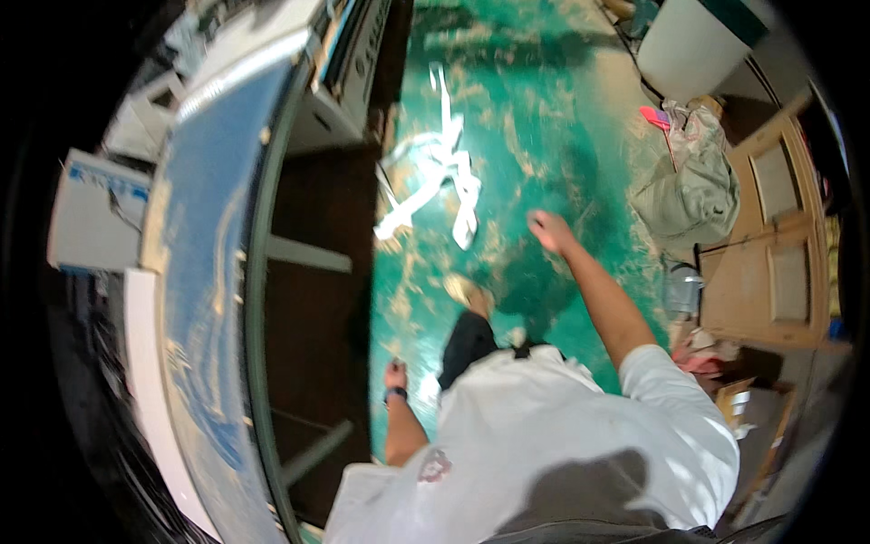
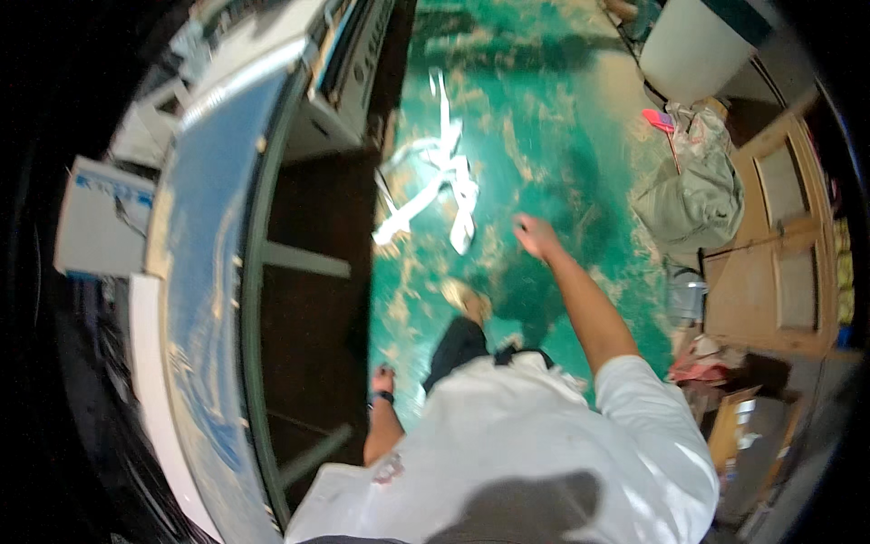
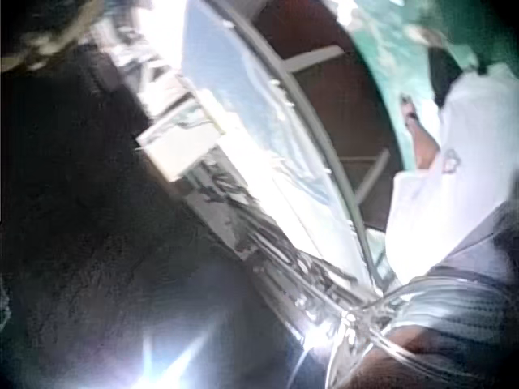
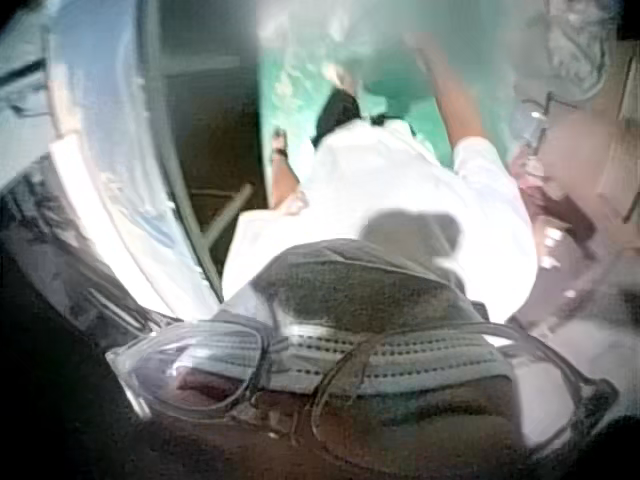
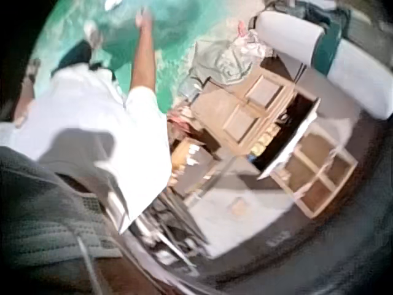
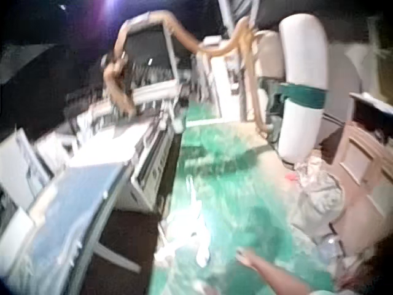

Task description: The person walks around a large woodworking machine, uses their hand to smooth saw dust on a blue surface, and then peels adhesive labels from a strip and applies them to a large board on the machine.

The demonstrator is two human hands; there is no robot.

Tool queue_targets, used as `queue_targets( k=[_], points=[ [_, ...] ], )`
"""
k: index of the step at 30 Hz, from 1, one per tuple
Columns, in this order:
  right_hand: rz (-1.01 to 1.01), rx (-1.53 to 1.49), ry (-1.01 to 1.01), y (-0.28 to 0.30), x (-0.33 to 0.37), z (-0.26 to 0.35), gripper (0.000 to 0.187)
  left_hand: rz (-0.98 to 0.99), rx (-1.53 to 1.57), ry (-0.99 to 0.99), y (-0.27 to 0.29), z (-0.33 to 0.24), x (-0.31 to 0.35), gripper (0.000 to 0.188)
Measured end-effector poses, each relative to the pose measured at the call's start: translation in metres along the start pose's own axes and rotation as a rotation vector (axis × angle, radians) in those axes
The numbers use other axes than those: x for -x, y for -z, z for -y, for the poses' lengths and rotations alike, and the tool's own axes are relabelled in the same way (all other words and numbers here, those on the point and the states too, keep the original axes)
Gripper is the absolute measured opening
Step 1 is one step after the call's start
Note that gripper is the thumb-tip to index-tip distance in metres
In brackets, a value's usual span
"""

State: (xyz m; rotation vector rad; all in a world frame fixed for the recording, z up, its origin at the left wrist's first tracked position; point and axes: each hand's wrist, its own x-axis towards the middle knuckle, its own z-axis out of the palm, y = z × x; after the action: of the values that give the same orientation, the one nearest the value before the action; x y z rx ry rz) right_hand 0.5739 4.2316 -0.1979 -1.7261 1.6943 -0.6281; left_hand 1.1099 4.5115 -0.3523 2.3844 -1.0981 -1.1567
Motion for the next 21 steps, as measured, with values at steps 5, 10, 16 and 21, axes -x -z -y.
queue_targets(
  k=[5, 10, 16, 21],
  points=[
    [0.415, 0.154, 0.071, -0.05, -0.12, 0.003, 0.037, 0.097, 0.001, 0.365, -0.055, 0.068, 0.001, 0.044],
    [0.857, 0.573, -0.067, -0.077, -0.167, -0.064, 0.041, 0.33, -0.155, 0.397, -0.056, -0.07, -0.083, 0.057],
    [0.853, 0.302, 0.01, -0.191, -0.275, -0.114, 0.037, -0.079, 0.7, 0.154, -0.077, -0.273, -0.242, 0.047],
    [0.997, 0.74, 0.239, -0.356, -0.417, -0.258, 0.037, 0.054, 1.06, -0.046, -0.233, -0.306, -0.305, 0.035]
  ],
)
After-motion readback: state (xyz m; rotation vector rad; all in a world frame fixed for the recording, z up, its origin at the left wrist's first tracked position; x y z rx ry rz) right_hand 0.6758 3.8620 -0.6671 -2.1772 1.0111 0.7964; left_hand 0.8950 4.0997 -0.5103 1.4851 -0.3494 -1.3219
